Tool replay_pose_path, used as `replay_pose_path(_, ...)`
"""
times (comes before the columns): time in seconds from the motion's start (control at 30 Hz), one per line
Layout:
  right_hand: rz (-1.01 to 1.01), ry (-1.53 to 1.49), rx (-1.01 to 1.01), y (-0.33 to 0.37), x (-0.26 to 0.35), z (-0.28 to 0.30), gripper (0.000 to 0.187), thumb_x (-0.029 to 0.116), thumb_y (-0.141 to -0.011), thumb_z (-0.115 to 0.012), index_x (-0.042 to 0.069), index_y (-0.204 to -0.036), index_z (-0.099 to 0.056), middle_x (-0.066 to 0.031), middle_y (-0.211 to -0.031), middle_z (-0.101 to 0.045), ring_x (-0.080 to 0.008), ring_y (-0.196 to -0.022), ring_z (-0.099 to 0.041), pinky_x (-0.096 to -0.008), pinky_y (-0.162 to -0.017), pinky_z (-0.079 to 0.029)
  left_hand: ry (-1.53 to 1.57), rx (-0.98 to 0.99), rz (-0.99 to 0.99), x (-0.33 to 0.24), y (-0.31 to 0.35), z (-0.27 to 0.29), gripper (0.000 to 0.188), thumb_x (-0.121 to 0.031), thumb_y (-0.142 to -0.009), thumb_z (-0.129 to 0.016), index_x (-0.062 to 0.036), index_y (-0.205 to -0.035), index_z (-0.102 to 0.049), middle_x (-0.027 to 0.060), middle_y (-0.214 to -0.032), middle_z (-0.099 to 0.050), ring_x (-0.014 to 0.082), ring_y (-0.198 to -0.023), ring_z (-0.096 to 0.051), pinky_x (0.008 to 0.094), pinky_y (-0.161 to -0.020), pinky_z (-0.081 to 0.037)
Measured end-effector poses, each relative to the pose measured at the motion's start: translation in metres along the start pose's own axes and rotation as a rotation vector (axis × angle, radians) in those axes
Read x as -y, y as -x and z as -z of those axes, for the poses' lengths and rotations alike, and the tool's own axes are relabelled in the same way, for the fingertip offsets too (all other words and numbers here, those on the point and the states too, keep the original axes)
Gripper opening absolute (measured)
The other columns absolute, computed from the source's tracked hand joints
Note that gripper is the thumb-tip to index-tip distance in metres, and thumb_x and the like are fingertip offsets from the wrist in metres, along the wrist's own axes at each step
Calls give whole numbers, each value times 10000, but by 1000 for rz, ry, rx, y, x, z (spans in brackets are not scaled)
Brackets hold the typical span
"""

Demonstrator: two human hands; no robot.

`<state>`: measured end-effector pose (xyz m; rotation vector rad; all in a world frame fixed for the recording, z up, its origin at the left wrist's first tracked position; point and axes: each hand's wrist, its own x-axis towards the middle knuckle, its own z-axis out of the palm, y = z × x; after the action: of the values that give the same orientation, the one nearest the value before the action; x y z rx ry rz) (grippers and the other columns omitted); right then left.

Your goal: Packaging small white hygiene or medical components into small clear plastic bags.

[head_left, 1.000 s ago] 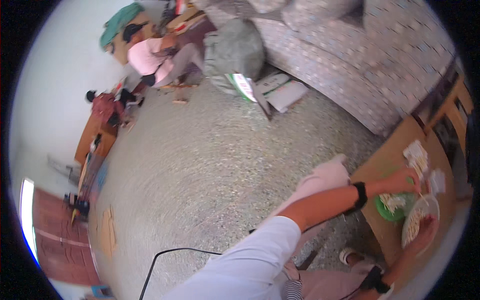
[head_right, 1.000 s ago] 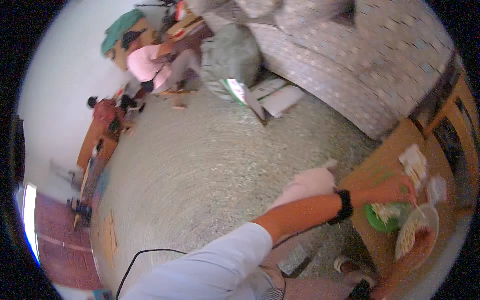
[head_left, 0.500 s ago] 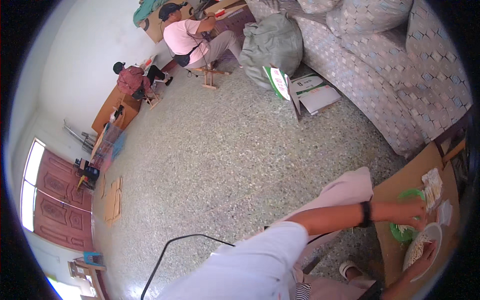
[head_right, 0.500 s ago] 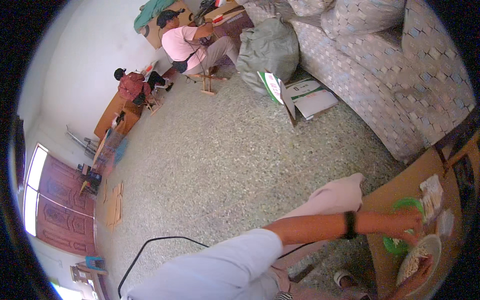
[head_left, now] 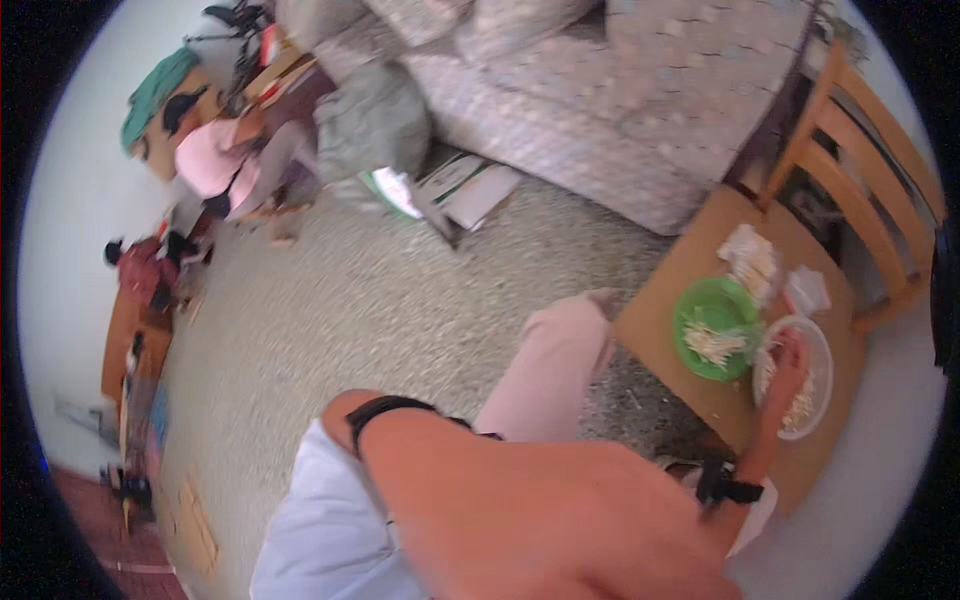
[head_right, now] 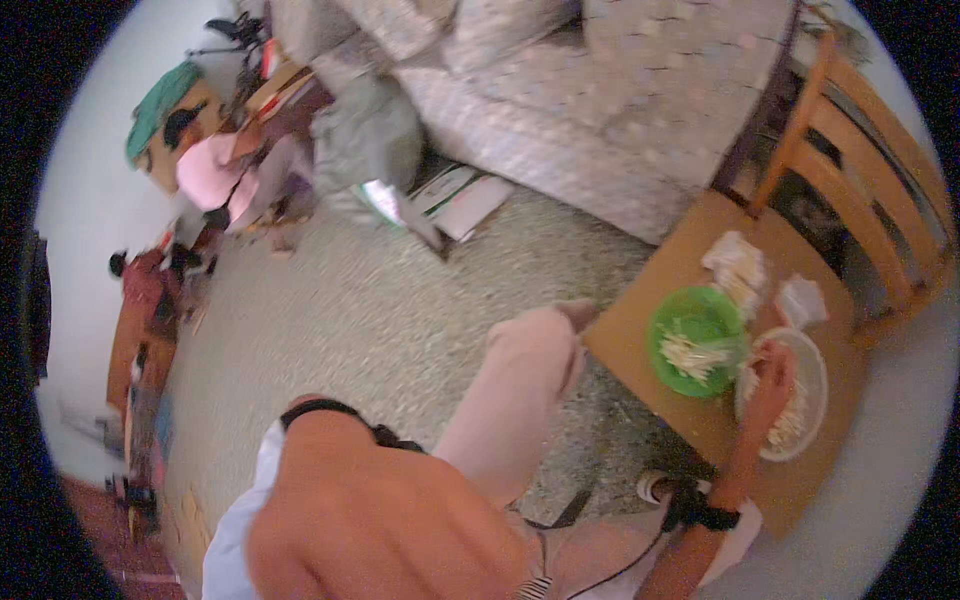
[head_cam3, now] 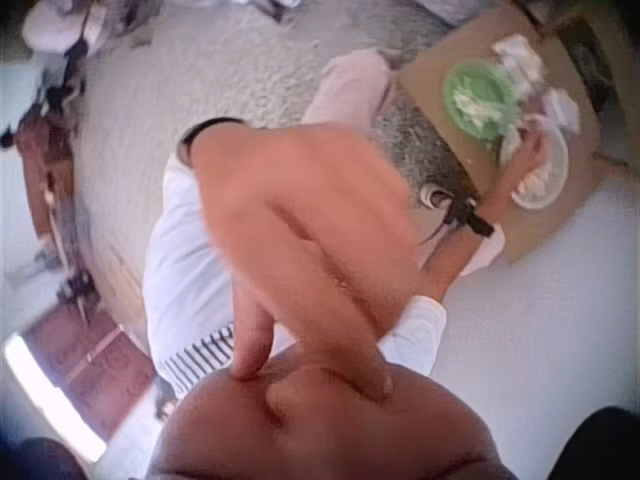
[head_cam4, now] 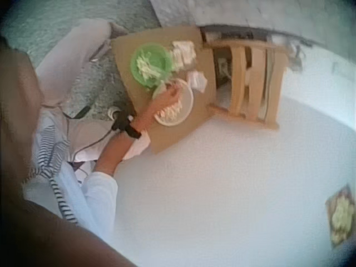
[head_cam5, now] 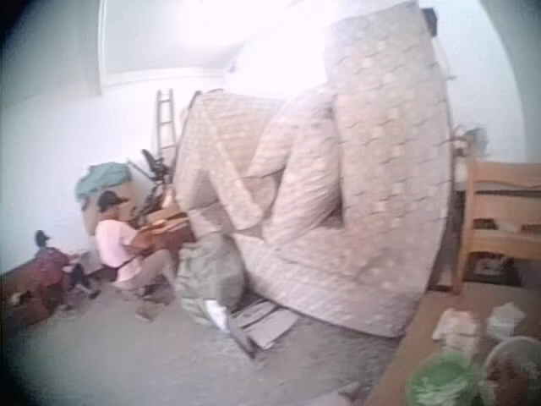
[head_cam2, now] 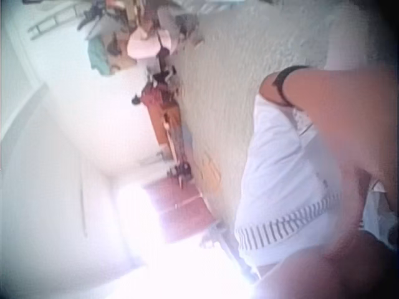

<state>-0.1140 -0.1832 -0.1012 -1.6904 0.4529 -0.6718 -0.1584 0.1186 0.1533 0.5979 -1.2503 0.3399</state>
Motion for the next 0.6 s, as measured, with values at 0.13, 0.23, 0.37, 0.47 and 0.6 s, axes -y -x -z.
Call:
replay_pose_path(0.13, 48, -17, 7, 8, 24, 8, 272, 242, -984, -484, 7, -1000, -620, -45, -890, -617, -126, -792, -581, -278, -722, -493, 58, 214, 37, -6, -34, 4, 464, -487, -887, -556, -45, -825, -679, 13, -695, -515, 130, -529, -503, 271, -432, -374)
replay_pose_path(0.23, 27, 6, -37, 7, 19, 13, 263, 234, -983, -484, 9, -992, -621, -46, -879, -609, -124, -784, -567, -269, -711, -483, 336, 151, 288, -19, -16, -18, 430, -457, -867, -602, -38, -798, -668, 14, -668, -486, 123, -500, -466, 242, -410, -333)
replay_pose_path(0.37, 73, -80, -25, 7, 33, -5, 259, 215, -979, -488, -6, -985, -622, -39, -862, -596, -117, -779, -554, -262, -702, -468, 602, 155, 662, -30, -21, -18, 347, -359, -810, -705, -22, -754, -642, 12, -650, -469, 125, -484, -425, 236, -405, -307)
replay_pose_path(0.47, 81, -62, -30, 8, 46, 0, 258, 211, -976, -493, -11, -967, -623, -25, -830, -586, -107, -750, -536, -254, -672, -449, 597, 284, 624, -22, -30, -19, 297, -292, -804, -727, -17, -749, -633, 19, -650, -473, 136, -480, -413, 234, -403, -303)
replay_pose_path(0.6, 97, -41, -51, 12, 44, -12, 255, 205, -970, -498, -15, -936, -624, -15, -778, -578, -97, -711, -516, -238, -644, -421, 609, -33, 376, -14, 16, -35, 245, -233, -797, -746, -15, -745, -645, 16, -618, -455, 117, -465, -402, 254, -397, -300)
